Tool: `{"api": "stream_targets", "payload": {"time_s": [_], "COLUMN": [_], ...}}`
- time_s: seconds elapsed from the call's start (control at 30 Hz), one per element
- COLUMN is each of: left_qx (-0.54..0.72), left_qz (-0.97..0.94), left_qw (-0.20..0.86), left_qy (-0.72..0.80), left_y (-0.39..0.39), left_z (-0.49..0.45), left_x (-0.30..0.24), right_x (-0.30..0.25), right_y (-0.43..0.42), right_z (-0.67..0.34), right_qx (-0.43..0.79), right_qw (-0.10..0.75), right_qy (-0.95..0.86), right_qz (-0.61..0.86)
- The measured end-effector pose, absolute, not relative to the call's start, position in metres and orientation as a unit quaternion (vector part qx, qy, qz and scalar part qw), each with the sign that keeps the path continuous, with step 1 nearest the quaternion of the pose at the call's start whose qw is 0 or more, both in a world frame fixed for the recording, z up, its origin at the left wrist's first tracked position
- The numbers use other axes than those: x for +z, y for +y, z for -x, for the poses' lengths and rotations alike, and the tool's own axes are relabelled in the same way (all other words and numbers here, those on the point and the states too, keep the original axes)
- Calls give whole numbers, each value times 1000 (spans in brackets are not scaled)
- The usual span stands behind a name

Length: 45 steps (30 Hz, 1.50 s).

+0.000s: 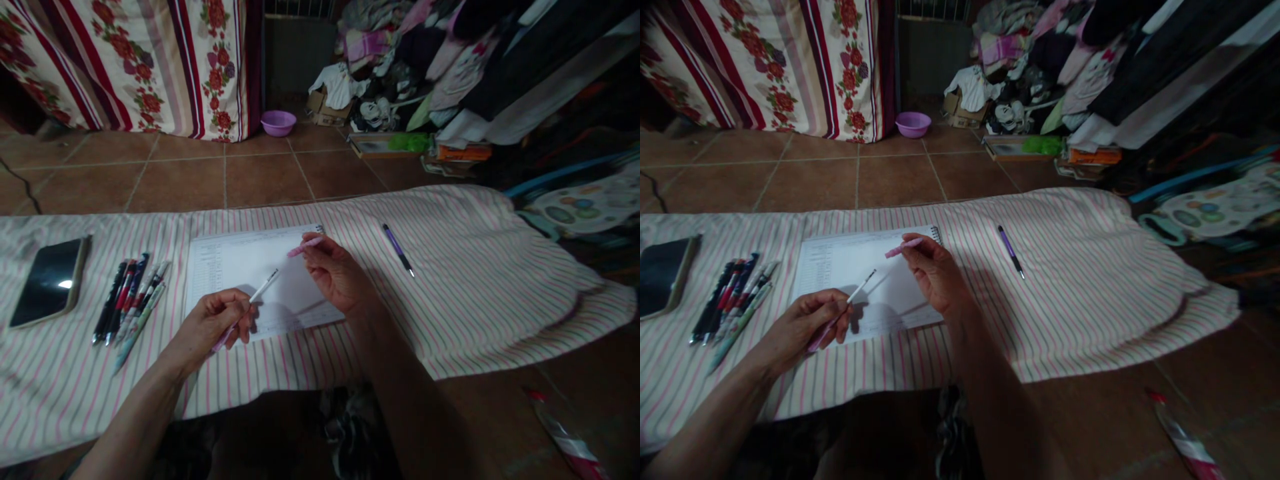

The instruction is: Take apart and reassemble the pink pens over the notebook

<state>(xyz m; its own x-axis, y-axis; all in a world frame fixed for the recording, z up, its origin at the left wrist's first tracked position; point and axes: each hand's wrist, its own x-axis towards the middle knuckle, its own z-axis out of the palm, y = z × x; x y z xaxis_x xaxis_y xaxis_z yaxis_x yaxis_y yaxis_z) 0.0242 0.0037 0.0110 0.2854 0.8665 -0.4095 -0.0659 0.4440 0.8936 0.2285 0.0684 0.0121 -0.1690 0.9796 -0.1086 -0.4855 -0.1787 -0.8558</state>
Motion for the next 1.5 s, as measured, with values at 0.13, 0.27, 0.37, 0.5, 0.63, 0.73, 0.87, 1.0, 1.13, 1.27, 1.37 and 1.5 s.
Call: {"api": "stream_targets", "payload": {"time_s": [0.13, 0.27, 0.37, 0.5, 0.63, 0.73, 0.87, 1.0, 1.13, 1.27, 1.37, 1.5], "left_qx": [346, 346, 344, 345, 342, 336, 336, 336, 334, 334, 333, 332], "left_qz": [-398, -399, -400, -400, -407, -413, -411, -406, -403, -404, -408, -407], "left_qw": [691, 689, 689, 688, 686, 687, 688, 690, 689, 690, 693, 696], "left_qy": [494, 496, 497, 498, 497, 495, 495, 496, 501, 498, 493, 489], "left_y": [3, 3, 3, 4, 3, 3, 3, 4, 4, 4, 4, 4], "left_z": [-24, -25, -25, -26, -26, -25, -26, -27, -28, -28, -27, -25], "left_x": [13, 14, 14, 14, 13, 13, 13, 14, 14, 14, 12, 10], "right_x": [7, 5, 4, 4, 6, 6, 7, 8, 9, 9, 11, 12], "right_y": [68, 67, 66, 64, 61, 61, 61, 60, 59, 60, 60, 60], "right_z": [-226, -225, -225, -225, -225, -225, -224, -223, -224, -224, -224, -224], "right_qx": [682, 682, 688, 687, 687, 686, 674, 670, 669, 670, 679, 689], "right_qw": [530, 526, 513, 495, 477, 471, 464, 458, 453, 454, 456, 458], "right_qy": [-348, -339, -337, -354, -372, -380, -396, -407, -415, -414, -403, -396], "right_qz": [364, 379, 387, 396, 403, 405, 416, 419, 418, 416, 410, 399]}}
